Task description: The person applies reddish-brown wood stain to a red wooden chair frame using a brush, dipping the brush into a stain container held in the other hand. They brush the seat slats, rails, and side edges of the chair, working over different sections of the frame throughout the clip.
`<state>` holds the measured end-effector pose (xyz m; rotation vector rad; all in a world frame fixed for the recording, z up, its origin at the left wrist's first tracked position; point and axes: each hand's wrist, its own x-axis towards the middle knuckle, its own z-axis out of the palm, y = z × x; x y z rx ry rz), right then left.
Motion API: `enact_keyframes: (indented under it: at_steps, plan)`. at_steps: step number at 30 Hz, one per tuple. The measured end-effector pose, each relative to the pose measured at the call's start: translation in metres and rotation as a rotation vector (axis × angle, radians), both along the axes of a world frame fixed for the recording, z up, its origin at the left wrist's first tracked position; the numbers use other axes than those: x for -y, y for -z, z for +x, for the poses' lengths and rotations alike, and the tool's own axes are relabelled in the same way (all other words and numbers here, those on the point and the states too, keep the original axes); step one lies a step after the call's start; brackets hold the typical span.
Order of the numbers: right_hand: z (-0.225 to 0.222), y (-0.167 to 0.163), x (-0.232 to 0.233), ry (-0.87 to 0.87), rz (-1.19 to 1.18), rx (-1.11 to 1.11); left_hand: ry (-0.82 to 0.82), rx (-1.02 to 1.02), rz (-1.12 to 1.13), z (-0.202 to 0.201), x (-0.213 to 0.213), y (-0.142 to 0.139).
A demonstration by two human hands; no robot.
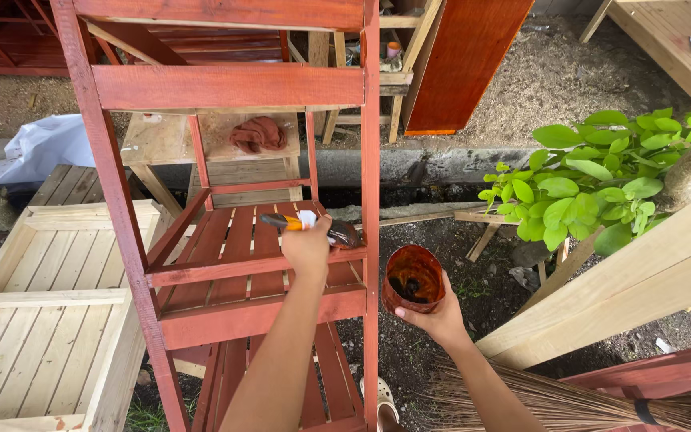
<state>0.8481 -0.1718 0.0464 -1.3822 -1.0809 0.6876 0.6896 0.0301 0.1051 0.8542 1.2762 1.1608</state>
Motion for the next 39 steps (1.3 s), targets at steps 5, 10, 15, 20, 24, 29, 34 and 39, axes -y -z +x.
enact_keyframes:
  at_steps: [5,10,15,20,24,29,34,39]
  plan:
    - [0.004,0.004,-0.003,0.020,-0.006,-0.016,-0.063,0.296,-0.029,0.018,0.018,-0.004]
    - [0.011,0.000,-0.005,0.088,-0.060,0.020,-0.126,0.493,-0.140,0.040,-0.008,-0.015]
    - [0.015,-0.004,-0.018,0.089,-0.062,-0.005,-0.155,0.616,-0.020,0.060,-0.062,-0.051]
    - [0.023,-0.002,-0.035,0.079,-0.005,-0.059,-0.161,0.780,-0.100,0.084,-0.110,-0.083]
    - [0.031,-0.002,-0.043,0.103,-0.046,-0.146,0.016,1.018,-0.149,0.077,-0.138,-0.072]
    - [0.044,-0.016,-0.049,0.108,0.027,-0.156,0.024,1.213,-0.270,0.071,-0.146,-0.052]
    - [0.056,-0.030,-0.037,0.085,0.011,-0.217,-0.118,1.003,-0.181,0.093,-0.139,-0.069]
    - [0.059,-0.040,-0.038,0.129,0.029,-0.136,-0.160,0.742,-0.150,0.084,-0.125,-0.079]
